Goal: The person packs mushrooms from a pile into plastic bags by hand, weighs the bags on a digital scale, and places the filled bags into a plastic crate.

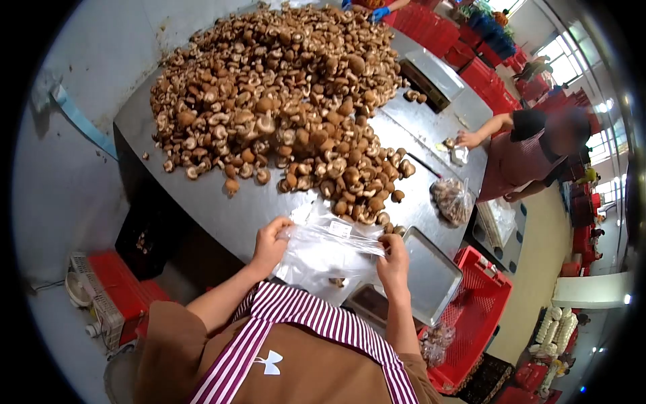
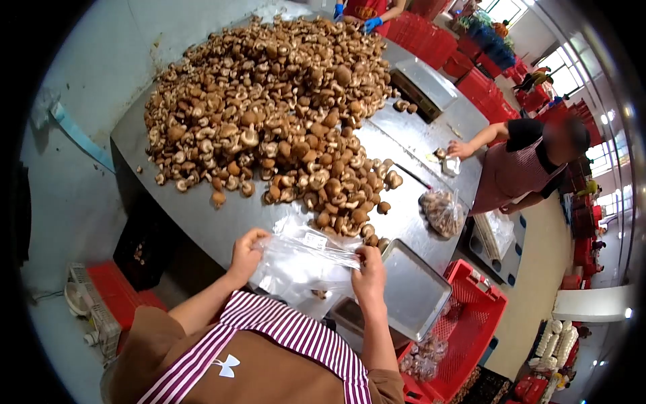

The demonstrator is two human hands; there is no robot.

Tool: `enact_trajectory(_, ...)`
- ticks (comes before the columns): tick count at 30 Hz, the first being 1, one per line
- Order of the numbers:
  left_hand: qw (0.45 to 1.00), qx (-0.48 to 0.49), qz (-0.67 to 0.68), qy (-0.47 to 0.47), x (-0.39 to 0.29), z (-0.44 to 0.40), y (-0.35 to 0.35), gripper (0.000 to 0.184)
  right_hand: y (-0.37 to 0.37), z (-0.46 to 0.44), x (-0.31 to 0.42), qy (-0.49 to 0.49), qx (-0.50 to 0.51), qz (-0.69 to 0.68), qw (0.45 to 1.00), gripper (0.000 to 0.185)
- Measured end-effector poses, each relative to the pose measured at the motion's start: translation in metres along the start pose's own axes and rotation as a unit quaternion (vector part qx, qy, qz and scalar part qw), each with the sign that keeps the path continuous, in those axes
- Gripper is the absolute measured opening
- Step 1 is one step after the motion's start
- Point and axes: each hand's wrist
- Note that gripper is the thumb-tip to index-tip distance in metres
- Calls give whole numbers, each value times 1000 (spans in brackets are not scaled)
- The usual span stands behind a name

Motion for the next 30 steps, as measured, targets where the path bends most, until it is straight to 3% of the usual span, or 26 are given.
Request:
enact_trajectory(1,1000,0,1,8,7,3,-2,30,1,-1,-3,-4,-7,0,1000,24)
enact_trajectory(3,981,-84,117,-133,21,2,-7,32,1,-3,-6,92,-19,-67,993,18)
enact_trajectory(4,981,-84,117,-132,35,-4,-11,32,1,-4,-4,90,-20,-67,993,18)
enact_trajectory(5,957,-137,172,-190,49,-8,-16,20,2,-1,2,95,111,-331,932,20)
enact_trajectory(6,923,-190,223,-250,63,-7,-22,12,4,4,8,94,232,-565,786,23)
enact_trajectory(7,884,-221,271,-310,66,-13,-27,10,4,7,20,76,260,-630,728,27)
enact_trajectory(8,882,-223,267,-317,67,-15,-29,10,5,5,35,59,286,-690,662,32)
enact_trajectory(9,838,-218,361,-347,68,-14,-30,10,12,-4,49,19,263,-771,579,34)
enact_trajectory(10,783,-213,449,-374,69,-14,-30,11,25,-3,36,154,182,-840,487,32)
enact_trajectory(11,737,-228,485,-412,51,-16,-22,14,26,-17,37,181,163,-853,462,31)
enact_trajectory(12,734,-232,482,-419,54,-7,-27,14,39,-31,27,193,124,-865,446,32)
enact_trajectory(14,654,52,697,-289,65,2,-48,18,97,-55,-25,206,195,-886,366,32)
enact_trajectory(15,584,159,756,-247,86,0,-59,28,105,-62,-13,296,155,-851,406,33)
enact_trajectory(16,584,157,756,-251,68,-4,-57,28,115,-66,9,385,113,-803,440,34)
enact_trajectory(17,657,-74,689,-297,33,-12,-53,26,111,-66,39,408,123,-757,495,38)
enact_trajectory(18,687,-300,577,-323,14,-17,-50,24,155,-68,22,364,167,-765,505,40)
enact_trajectory(19,708,-188,618,-287,77,-12,-91,28,153,-70,47,413,183,-725,520,38)
enact_trajectory(20,708,-190,617,-288,100,-15,-107,28,163,-74,58,412,223,-697,542,33)
enact_trajectory(22,701,-272,575,-322,124,-30,-124,31,238,-86,44,391,265,-736,486,27)
enact_trajectory(23,690,-298,572,-329,134,-41,-127,33,241,-94,48,392,264,-737,483,27)
enact_trajectory(24,691,-298,569,-331,147,-55,-124,33,243,-101,51,445,220,-716,491,25)
enact_trajectory(25,742,-284,501,-343,159,-71,-117,33,242,-105,53,496,176,-691,496,24)
enact_trajectory(26,787,-267,430,-353,163,-87,-108,33,237,-109,42,469,165,-683,535,24)
enact_trajectory(28,818,-242,404,-330,151,-123,-68,32,226,-119,19,503,99,-705,489,25)
enact_trajectory(30,833,-224,370,-345,118,-156,-17,31,191,-122,9,503,12,-691,519,20)
Point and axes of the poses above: each hand's wrist, its own z-axis away from the middle knuckle, its own y-axis out of the palm, x = y × z, and after that the axes turned 13 degrees about z, right-handed
